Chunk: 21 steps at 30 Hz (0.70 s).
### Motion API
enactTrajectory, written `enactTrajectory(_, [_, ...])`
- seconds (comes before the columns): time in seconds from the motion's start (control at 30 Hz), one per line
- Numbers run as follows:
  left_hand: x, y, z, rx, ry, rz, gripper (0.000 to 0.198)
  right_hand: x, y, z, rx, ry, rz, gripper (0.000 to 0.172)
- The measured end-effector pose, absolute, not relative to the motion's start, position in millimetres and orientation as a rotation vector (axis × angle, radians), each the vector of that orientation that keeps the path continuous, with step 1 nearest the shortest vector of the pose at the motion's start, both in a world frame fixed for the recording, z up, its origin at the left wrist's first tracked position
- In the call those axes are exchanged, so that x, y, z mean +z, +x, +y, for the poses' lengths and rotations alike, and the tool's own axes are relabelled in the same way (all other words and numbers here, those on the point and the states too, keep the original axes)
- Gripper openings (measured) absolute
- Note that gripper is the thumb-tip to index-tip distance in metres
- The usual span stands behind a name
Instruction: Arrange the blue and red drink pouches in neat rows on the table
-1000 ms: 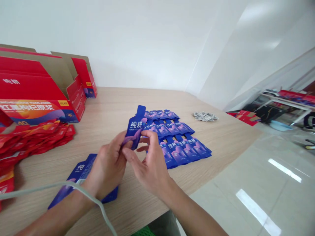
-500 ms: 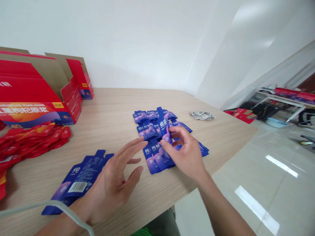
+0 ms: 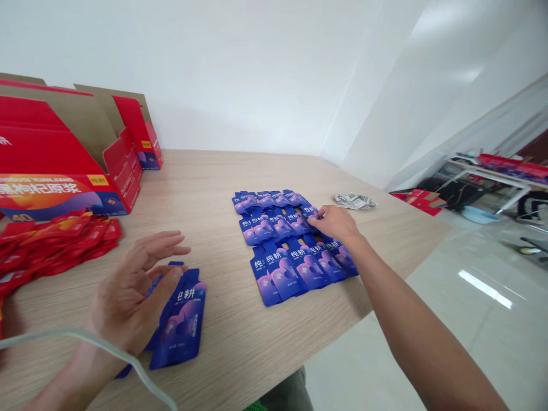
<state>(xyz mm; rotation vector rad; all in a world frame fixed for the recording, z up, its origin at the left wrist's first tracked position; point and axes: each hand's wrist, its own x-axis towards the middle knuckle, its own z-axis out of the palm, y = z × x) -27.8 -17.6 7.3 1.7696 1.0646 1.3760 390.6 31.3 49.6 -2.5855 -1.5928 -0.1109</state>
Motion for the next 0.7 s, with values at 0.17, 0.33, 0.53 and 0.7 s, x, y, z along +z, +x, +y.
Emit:
enactTrajectory(0.17, [6,-35,-15,1.372,1.652,1.134,0.040,40,392,44,-0.110,-2.689,-1.606,0.044])
enactTrajectory(0.33, [23,-40,-19,1.376,1.677,1.205,0.043,36,391,43,-0.095,-2.749,-1.624,0.049])
enactTrajectory(0.53, [41,-58,-5,1.503,1.682,1.380,0.047,41,391,38,-0.074,-2.779,-1.723,0.050])
enactTrajectory(0.7, [33,-73,8,0.825,2.129,1.735,0.058,47,374,29,-0.291,-2.701,-1.763,0.055])
